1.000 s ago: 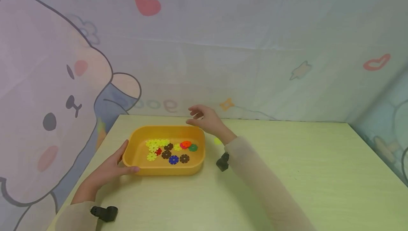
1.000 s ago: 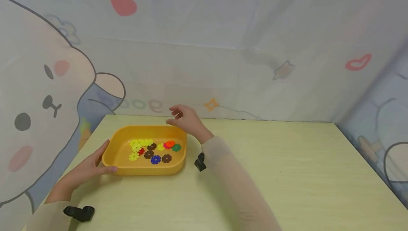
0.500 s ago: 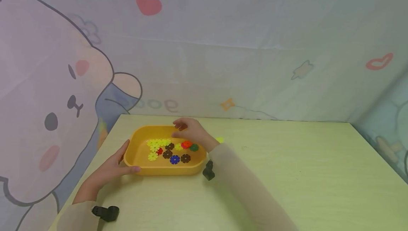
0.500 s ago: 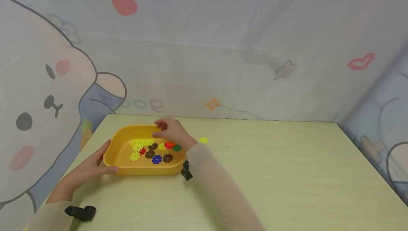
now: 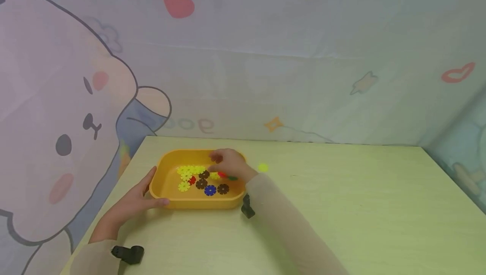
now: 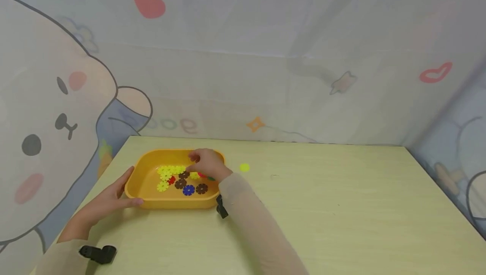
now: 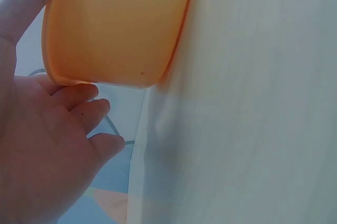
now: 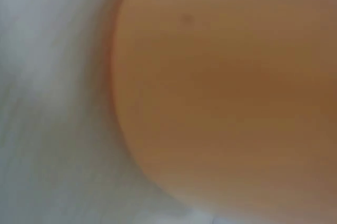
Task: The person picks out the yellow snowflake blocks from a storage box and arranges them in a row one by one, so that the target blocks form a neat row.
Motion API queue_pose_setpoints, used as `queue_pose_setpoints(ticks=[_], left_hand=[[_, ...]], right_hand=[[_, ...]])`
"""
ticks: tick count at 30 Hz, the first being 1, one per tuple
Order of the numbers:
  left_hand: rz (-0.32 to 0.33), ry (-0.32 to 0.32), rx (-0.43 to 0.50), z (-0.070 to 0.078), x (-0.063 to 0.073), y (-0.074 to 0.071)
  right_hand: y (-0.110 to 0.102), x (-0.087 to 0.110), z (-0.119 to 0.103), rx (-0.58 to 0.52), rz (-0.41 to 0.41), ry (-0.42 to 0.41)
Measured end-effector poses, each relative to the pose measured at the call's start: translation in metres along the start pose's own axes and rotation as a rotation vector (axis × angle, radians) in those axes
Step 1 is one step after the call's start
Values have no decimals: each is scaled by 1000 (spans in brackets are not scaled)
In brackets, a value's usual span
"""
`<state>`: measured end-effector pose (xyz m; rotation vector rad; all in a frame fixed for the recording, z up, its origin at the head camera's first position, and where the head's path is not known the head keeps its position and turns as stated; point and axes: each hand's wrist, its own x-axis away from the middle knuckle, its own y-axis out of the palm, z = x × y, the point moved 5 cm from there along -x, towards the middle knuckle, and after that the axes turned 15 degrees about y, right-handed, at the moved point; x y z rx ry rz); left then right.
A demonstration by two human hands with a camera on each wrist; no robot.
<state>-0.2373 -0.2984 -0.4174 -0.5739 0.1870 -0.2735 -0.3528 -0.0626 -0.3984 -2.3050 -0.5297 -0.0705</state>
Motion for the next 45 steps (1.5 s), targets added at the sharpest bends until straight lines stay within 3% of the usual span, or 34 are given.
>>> queue_pose_setpoints(ticks=[10, 17, 23, 30, 45], left_hand=[[3, -11, -5, 0, -2, 1], [6, -11, -8, -1, -1, 1], [3, -12, -9, -2, 0, 1], [-1, -25, -18, -2, 0, 1], [-1, -5, -16, -3, -1, 1]], right_hand=[[8, -3, 3, 1, -24, 0], [12, -5, 5, 4, -42, 65], [16, -7, 9, 75, -45, 100], [19, -4, 8, 157, -38, 81], [19, -2, 7, 160, -57, 90]])
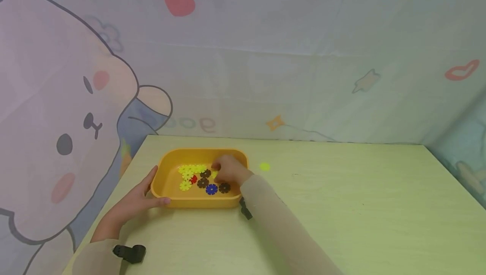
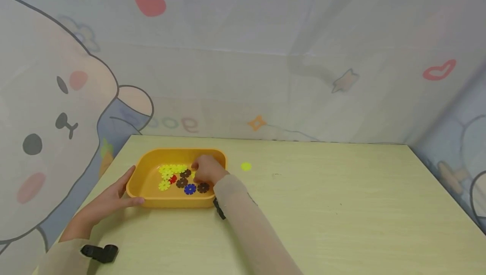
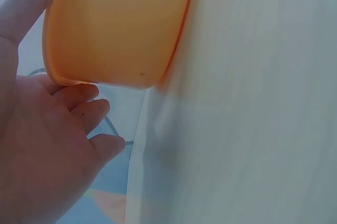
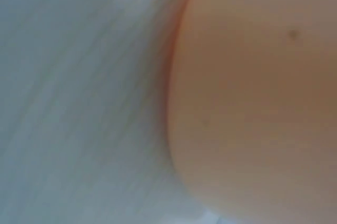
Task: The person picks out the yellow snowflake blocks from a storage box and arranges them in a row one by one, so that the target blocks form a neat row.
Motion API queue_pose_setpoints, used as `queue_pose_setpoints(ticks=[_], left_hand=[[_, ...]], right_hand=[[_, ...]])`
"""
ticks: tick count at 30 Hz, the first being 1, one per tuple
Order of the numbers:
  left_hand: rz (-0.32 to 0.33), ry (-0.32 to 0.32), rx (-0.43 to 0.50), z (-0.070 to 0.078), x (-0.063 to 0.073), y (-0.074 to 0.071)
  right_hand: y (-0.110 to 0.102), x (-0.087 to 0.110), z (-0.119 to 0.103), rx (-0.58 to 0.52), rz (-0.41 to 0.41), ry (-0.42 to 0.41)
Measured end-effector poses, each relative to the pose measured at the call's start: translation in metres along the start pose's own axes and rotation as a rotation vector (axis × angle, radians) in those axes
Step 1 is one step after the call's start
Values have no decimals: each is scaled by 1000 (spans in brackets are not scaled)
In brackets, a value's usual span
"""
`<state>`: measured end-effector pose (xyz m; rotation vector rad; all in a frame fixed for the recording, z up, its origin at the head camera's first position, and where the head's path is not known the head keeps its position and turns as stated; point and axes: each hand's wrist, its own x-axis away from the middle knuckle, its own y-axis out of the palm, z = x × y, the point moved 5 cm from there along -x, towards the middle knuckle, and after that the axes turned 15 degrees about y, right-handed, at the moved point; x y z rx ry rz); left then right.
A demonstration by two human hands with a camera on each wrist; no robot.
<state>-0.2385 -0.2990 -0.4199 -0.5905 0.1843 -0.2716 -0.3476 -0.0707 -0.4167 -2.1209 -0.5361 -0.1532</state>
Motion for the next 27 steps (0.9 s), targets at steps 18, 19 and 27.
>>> queue_pose_setpoints(ticks=[18, 19, 27], left_hand=[[-3, 3, 9, -3, -1, 0], [-3, 4, 10, -3, -1, 0], [-3, 4, 15, -3, -1, 0]], right_hand=[[-1, -5, 0, -97, -21, -57], [-1, -5, 0, -112, -26, -62], [-5, -1, -4, -160, -11, -114]])
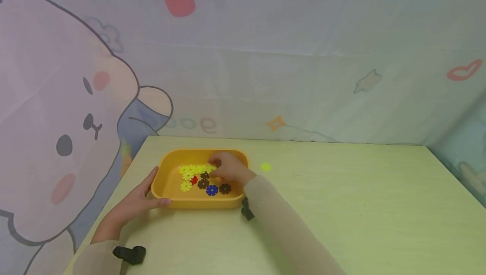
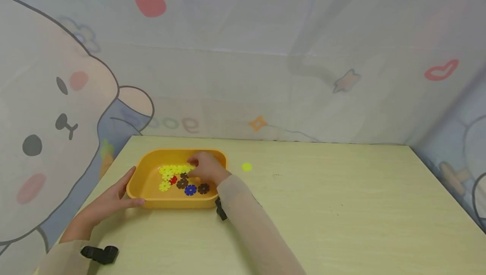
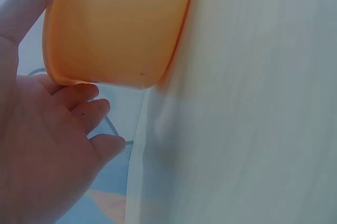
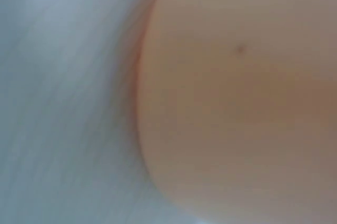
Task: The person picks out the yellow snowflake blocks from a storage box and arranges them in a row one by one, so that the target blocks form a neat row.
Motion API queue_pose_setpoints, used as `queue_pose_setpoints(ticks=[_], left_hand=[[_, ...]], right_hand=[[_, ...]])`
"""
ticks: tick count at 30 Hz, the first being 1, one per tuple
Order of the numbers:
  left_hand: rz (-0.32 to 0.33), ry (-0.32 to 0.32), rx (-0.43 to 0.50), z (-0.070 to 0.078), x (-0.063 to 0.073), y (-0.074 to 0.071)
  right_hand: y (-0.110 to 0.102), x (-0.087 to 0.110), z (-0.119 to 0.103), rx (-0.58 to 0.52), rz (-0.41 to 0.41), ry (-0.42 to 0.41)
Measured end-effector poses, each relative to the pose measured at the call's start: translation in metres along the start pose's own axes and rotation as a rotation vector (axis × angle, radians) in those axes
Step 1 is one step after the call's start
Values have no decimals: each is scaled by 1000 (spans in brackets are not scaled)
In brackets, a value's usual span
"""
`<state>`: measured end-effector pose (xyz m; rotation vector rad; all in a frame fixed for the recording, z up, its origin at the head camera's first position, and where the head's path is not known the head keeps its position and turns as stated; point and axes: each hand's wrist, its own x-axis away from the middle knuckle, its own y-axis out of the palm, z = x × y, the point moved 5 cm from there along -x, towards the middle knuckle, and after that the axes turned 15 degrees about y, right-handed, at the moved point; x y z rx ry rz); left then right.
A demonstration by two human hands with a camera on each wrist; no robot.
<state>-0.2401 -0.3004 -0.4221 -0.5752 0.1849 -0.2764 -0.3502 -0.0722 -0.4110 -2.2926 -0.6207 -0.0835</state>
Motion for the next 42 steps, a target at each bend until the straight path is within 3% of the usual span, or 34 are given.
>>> queue_pose_setpoints(ticks=[12, 16, 24, 32, 42], left_hand=[[-3, -21, -6, 0, 0, 1], [-4, -18, -7, 1, 1, 1], [-1, -3, 6, 4, 2, 1], [2, 13, 11, 3, 1, 0], [-3, 11, 5, 1, -2, 1]], right_hand=[[-13, 11, -4, 17, 58, -75], [-24, 17, -5, 34, 98, -134], [-55, 35, 1, -16, 157, -155], [-90, 47, 21, -76, 236, -167], [-123, 68, 65, -100, 312, -163]])
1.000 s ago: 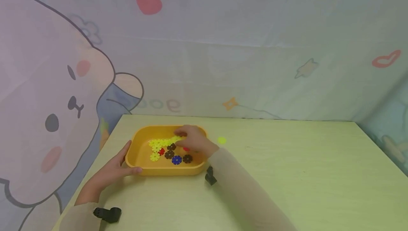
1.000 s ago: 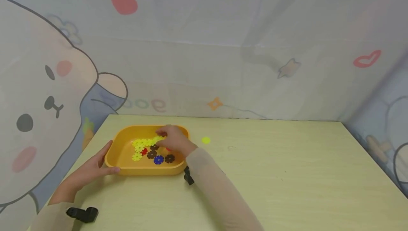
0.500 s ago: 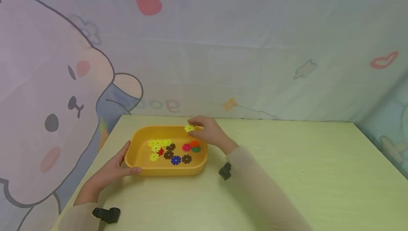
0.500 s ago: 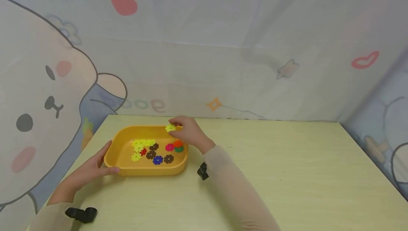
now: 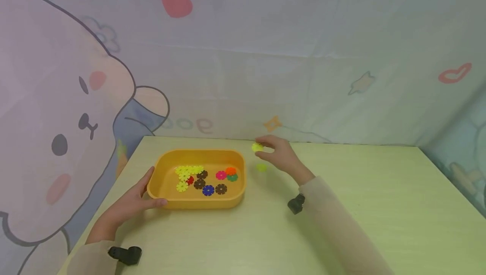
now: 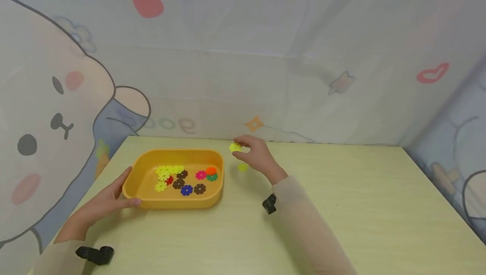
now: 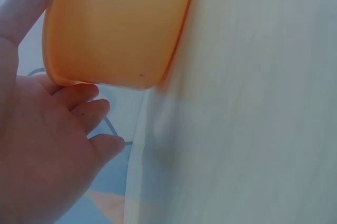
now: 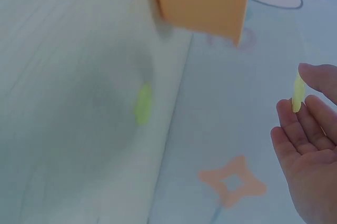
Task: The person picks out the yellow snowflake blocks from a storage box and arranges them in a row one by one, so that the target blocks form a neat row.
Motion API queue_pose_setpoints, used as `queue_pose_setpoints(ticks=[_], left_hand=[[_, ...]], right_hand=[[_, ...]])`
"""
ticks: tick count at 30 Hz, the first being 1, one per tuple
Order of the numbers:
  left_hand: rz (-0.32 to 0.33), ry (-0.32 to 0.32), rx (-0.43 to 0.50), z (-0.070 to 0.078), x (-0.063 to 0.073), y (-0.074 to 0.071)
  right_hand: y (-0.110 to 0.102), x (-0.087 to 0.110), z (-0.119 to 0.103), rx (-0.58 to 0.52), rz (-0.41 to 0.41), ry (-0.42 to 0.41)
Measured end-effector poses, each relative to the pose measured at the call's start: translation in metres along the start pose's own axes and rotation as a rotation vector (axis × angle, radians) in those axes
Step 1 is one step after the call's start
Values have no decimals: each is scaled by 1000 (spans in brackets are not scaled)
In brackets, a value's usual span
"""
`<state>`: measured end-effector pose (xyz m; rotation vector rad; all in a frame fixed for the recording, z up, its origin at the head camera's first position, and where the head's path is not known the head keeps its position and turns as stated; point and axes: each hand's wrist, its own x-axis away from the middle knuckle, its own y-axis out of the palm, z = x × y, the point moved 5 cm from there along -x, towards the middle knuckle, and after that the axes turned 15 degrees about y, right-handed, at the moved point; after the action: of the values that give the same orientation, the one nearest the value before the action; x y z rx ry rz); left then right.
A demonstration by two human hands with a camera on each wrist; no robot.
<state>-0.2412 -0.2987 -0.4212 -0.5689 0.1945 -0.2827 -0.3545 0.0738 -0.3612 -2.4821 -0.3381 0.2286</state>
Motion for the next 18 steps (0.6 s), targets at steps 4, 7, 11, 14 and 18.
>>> queue_pose_setpoints(ticks=[4, 7, 11, 14, 18], left_hand=[[-4, -12, 4, -2, 0, 0], [-2, -6, 11, -2, 0, -1], [-1, 1, 16, -1, 0, -1], [-3, -6, 16, -1, -1, 0], [-3, -8, 19, -1, -1, 1]], right_hand=[[-8, 4, 18, 17, 27, 14], [-10, 6, 31, 47, 43, 48], [-11, 6, 47, 87, 54, 99], [-11, 6, 56, 93, 55, 125], [-10, 6, 66, 89, 46, 157]])
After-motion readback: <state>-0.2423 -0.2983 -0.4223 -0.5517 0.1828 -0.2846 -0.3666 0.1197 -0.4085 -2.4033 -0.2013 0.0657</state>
